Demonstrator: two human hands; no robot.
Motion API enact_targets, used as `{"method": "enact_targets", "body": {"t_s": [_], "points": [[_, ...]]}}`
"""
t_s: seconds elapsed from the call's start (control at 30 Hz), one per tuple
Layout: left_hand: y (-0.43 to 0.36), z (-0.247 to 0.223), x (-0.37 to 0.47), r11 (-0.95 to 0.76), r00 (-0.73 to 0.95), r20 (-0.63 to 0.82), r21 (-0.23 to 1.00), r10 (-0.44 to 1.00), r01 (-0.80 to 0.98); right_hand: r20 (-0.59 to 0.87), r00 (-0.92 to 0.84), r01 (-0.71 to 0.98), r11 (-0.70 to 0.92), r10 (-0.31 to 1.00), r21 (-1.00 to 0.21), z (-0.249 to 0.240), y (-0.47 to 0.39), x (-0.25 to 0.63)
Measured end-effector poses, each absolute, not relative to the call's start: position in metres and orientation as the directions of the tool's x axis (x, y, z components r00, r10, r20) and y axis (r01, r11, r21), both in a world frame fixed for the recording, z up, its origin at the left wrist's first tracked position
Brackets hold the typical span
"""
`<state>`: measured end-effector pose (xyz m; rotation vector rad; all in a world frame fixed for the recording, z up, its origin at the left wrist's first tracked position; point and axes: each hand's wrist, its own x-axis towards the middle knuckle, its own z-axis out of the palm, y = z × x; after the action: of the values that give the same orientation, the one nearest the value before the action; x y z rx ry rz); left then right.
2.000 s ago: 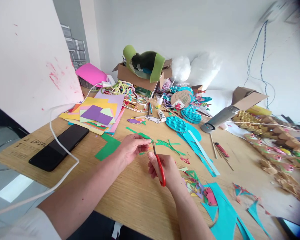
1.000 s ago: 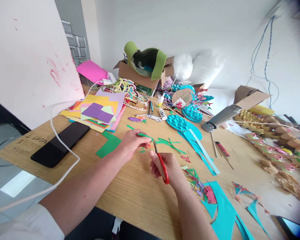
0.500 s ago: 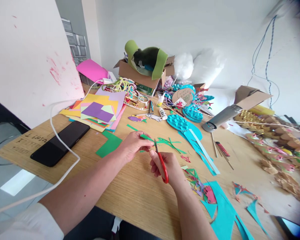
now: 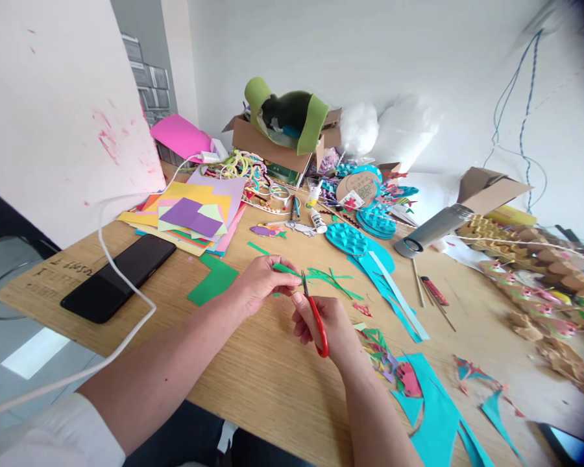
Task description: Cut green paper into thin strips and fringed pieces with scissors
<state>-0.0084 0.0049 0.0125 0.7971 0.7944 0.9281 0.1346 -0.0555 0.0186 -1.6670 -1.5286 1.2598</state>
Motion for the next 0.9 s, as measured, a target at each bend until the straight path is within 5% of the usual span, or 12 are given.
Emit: {"method": "enact_targets", "body": {"t_s": [0.9], "points": [[0.0070,0.0089,-0.0085,0.332,0.400,-0.174,0.868,0.900,-0.370,-0.295,-0.066,0.483,-0.228,0.953,-0.845,0.0205,-0.0554,0.1332]]}}
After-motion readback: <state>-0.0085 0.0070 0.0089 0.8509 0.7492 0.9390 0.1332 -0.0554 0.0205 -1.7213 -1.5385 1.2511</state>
